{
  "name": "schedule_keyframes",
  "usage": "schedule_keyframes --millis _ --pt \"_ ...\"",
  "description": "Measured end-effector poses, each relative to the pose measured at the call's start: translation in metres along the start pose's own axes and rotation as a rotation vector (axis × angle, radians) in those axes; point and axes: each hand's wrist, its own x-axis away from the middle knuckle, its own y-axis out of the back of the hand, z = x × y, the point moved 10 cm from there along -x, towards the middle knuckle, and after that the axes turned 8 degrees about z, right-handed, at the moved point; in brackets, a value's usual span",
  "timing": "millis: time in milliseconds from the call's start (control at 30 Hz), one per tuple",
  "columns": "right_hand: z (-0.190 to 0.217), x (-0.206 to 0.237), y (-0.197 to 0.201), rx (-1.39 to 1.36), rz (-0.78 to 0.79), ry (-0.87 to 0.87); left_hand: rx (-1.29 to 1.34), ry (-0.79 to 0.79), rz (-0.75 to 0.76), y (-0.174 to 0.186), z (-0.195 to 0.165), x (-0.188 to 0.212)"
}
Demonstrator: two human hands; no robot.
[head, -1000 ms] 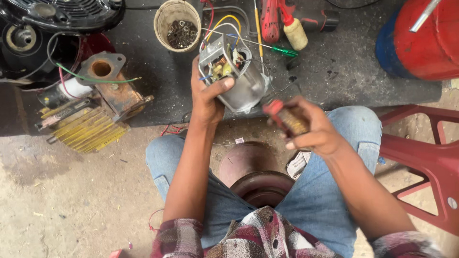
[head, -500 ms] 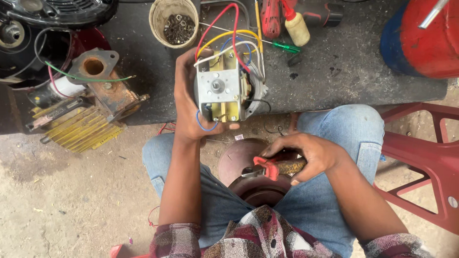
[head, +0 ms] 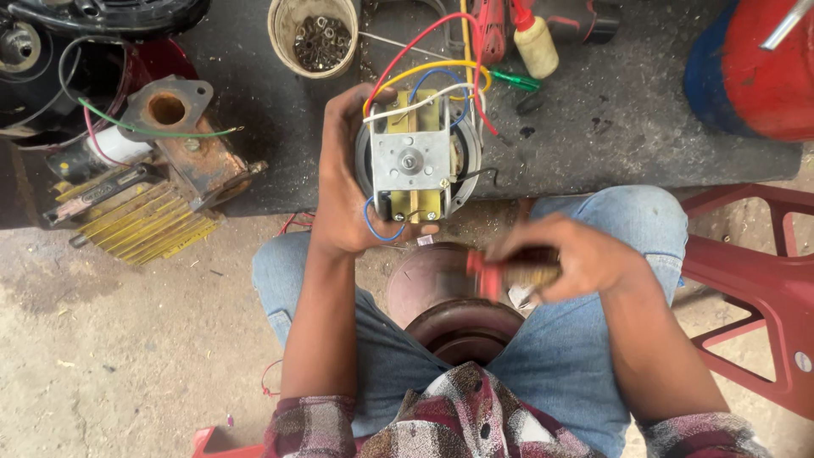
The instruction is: The person disassembles a small electric motor, removes the rotor, and then reassembles it using a screwdriver and a power drill. They tighten screws to secure the motor housing.
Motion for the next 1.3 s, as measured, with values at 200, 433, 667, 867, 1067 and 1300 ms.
schedule_keyframes --millis 200,433,667,867,1067,1300 --pt "-0.014 0.002 0.011 0.017 -0.158 -0.106 -0.046 0.03 -0.037 0.002 0.004 -0.002" --pt "-0.03 0.008 0.026 -0.229 -0.276 -0.179 -0.053 -0.016 -0.048 0.008 0.0 -0.005" --pt "-0.047 0.018 0.036 -0.423 -0.434 -0.185 -0.024 -0.029 -0.046 0.008 -0.001 -0.007" --pt "-0.036 0.011 0.025 -0.378 -0.281 -0.112 -0.051 0.021 -0.049 0.007 0.004 -0.005" --pt "-0.035 0.022 0.036 -0.515 -0.431 -0.045 -0.104 -0.015 -0.04 0.006 0.003 -0.005" --pt "-0.033 0.017 0.037 -0.502 -0.559 -0.077 -0.12 -0.031 -0.037 0.006 -0.001 -0.005"
